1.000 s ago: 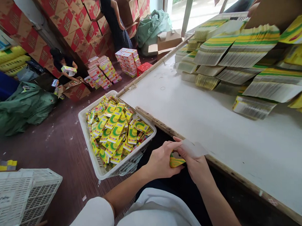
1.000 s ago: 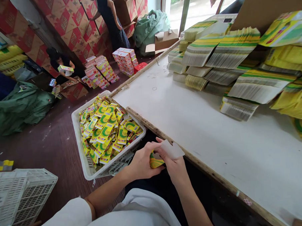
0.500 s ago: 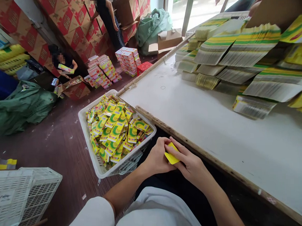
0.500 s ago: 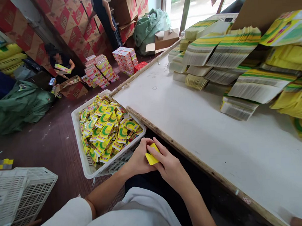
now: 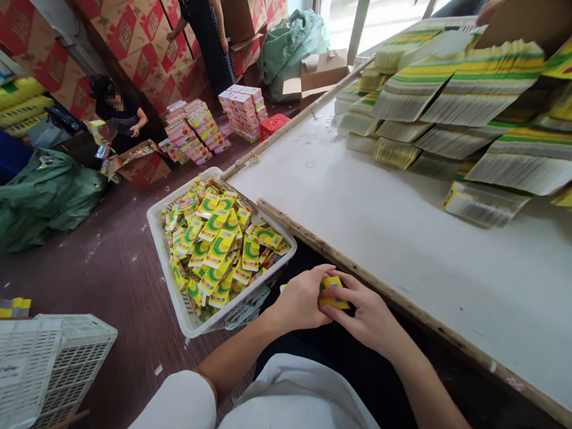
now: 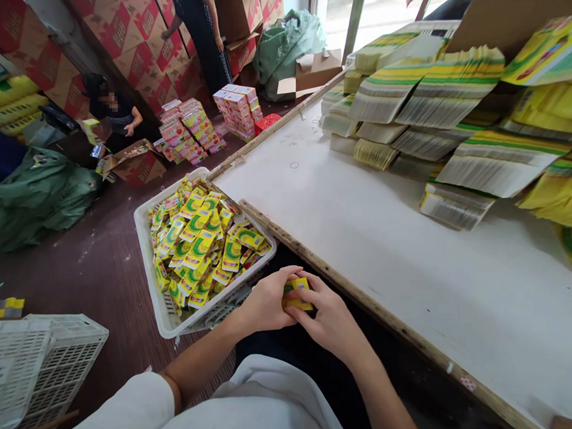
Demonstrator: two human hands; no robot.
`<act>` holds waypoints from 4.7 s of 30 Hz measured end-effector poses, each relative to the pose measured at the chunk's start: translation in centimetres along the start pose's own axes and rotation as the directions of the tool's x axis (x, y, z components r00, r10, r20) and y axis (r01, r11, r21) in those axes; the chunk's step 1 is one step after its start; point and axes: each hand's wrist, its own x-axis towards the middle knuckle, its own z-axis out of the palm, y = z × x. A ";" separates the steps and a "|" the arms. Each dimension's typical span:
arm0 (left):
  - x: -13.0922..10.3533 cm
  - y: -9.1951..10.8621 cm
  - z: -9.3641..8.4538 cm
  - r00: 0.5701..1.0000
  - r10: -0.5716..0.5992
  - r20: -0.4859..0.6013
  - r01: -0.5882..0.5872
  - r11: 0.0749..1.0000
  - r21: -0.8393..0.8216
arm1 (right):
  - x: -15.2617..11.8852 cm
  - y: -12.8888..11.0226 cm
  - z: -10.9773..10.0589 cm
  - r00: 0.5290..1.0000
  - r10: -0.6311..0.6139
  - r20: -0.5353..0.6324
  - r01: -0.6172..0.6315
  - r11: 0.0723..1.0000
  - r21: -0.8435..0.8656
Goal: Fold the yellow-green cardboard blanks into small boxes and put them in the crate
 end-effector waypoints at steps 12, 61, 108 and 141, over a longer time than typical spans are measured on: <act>-0.4 -2.6 -7.9 0.896 -0.056 -0.439 0.169 0.960 0.222 | -0.3 7.3 -3.7 0.890 0.191 -0.413 -0.233 0.971 -0.052; -10.8 -12.5 -2.4 0.803 0.047 -0.594 0.453 0.599 0.660 | 2.4 15.9 -4.3 0.940 0.233 -0.250 -0.291 0.929 -0.228; -10.8 -11.7 -2.0 0.719 0.005 -0.695 0.492 0.703 0.514 | -2.6 8.8 2.0 0.853 0.003 -0.521 -0.431 0.566 -0.703; -10.6 -11.6 -2.1 0.712 -0.023 -0.702 0.507 0.709 0.491 | -2.6 8.8 2.1 0.852 -0.031 -0.523 -0.440 0.500 -0.746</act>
